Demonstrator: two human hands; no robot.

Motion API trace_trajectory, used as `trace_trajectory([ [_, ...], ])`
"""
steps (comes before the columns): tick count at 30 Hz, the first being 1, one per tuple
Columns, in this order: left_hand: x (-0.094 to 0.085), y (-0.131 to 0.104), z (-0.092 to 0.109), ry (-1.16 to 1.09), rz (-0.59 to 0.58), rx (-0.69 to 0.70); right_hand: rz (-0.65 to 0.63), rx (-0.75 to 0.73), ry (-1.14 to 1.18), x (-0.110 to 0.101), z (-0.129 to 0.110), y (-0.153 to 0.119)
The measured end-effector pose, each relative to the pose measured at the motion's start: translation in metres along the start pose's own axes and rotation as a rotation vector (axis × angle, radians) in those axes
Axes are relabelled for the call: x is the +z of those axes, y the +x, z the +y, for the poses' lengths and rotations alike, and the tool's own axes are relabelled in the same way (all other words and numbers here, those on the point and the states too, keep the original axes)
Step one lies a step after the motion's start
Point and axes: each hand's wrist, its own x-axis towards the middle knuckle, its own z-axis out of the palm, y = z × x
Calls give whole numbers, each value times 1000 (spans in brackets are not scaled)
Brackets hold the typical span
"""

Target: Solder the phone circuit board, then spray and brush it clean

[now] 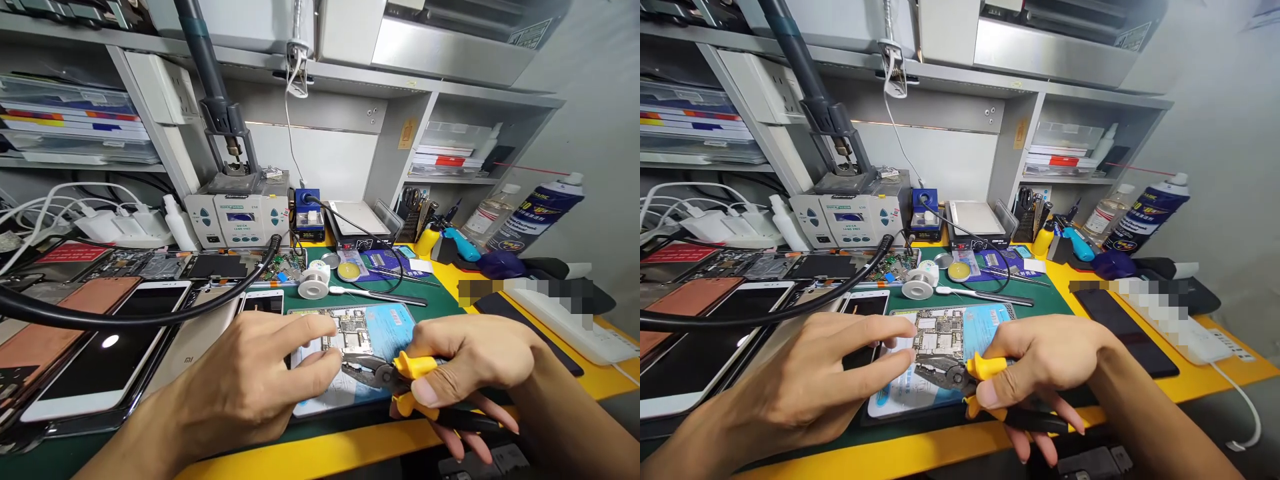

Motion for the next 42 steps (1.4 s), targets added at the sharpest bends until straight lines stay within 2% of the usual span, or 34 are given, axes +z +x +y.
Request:
trace_trajectory([
  [9, 0, -3, -1, 8, 25, -11, 51, -41, 7, 3, -4, -2],
  [17, 0, -8, -4, 18, 97, -29, 102, -218, -61, 10, -7, -2],
  [24, -1, -6, -6, 62, 80, -43, -24, -195, 33, 3, -1, 7],
  [29, -2, -3, -4, 54, 75, -49, -35, -171, 76, 2, 3, 8],
  [36, -3, -3, -4, 60, 74, -43, -82, -236, 55, 0, 8, 11],
  [42, -2, -4, -3, 32, 79, -61, -51, -286, 60, 2, 10, 12],
])
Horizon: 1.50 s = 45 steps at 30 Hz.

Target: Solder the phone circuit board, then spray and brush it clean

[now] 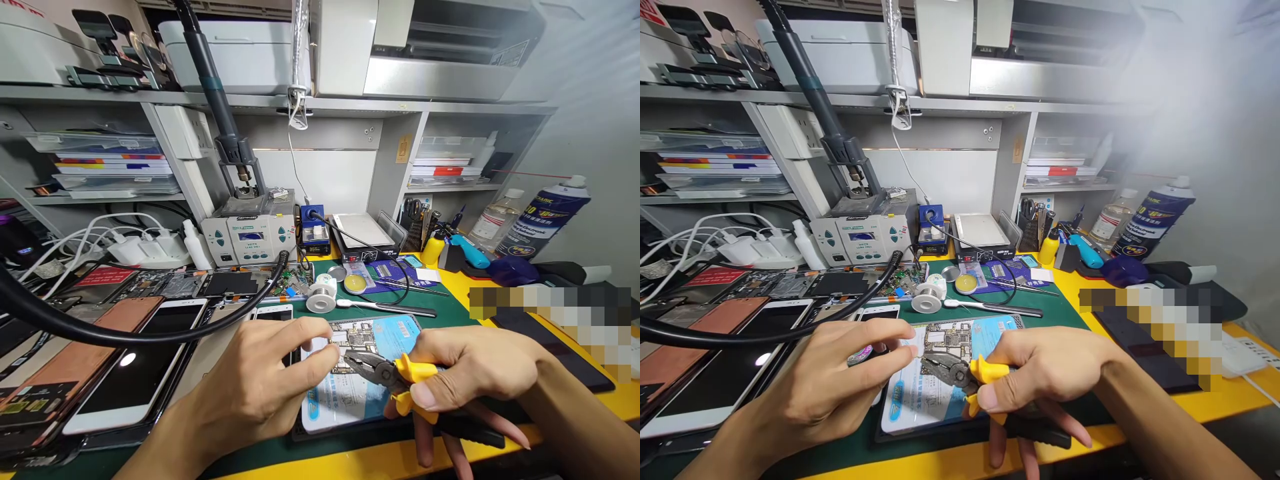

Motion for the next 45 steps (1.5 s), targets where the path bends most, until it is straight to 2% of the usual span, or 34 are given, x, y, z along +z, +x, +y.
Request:
trace_trajectory([
  [13, 1, 5, 1, -118, 5, -42, -31, 158, 28, -4, -2, -3],
  [18, 2, 3, 0, -143, 5, -50, -14, 110, 1, -3, -2, -4],
  [36, 2, 3, 2, -253, -5, -114, 1, 146, 8, -3, 0, -4],
  [45, 4, 2, 0, -330, 39, -99, 6, 138, 10, -1, -4, -5],
])
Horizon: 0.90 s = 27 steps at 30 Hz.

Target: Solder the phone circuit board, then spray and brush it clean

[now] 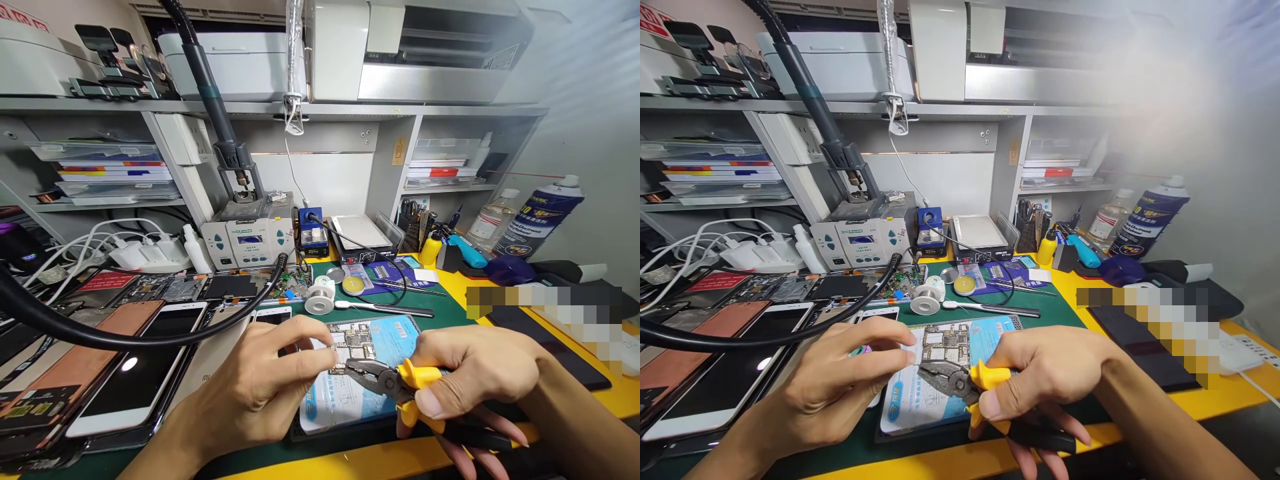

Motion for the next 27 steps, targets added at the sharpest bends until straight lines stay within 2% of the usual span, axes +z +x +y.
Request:
trace_trajectory([
  [9, 0, -2, 1, 58, -13, -26, 47, -4, -48, 4, -5, -2],
  [15, -3, -2, 0, 143, 63, -18, 59, -103, -42, 11, -13, 4],
  [20, -4, -2, -2, 225, 105, 55, 53, -155, -32, 17, -11, 11],
  [23, -3, -2, -2, 272, 145, 68, 106, -176, -44, 26, -11, 14],
  [27, -1, -1, 1, 327, 200, 80, 264, -253, -121, 39, -15, 16],
])
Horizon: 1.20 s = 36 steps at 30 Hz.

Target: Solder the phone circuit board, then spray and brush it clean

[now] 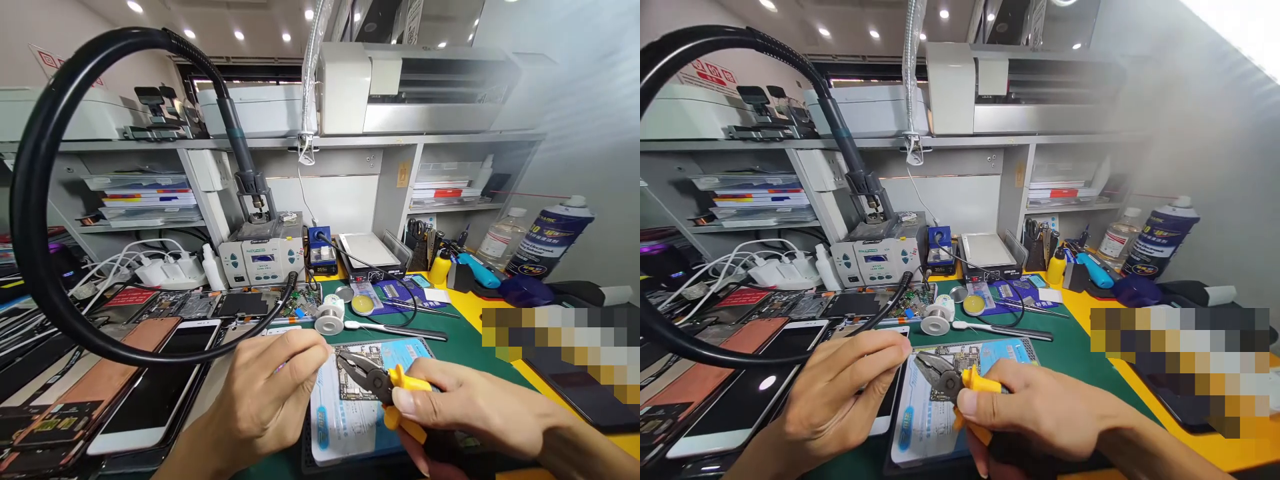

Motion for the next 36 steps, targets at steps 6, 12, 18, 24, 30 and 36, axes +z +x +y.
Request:
trace_trajectory([
  [6, 4, 4, 6, 70, 80, -8, 71, -87, -71, 9, -1, -2],
  [12, 13, 3, 11, 142, 162, -58, 84, -104, 69, 10, 7, 4],
  [18, 17, 4, 13, 179, 182, -83, 7, -103, 252, 16, 8, 13],
  [24, 17, 4, 14, 192, 182, -55, 2, -141, 341, 14, 18, 24],
  [30, 19, 4, 12, 100, 154, -197, -96, -149, 204, -6, 22, 25],
  [36, 9, 1, -4, -38, 12, -101, -102, -87, 4, -16, 1, -1],
])
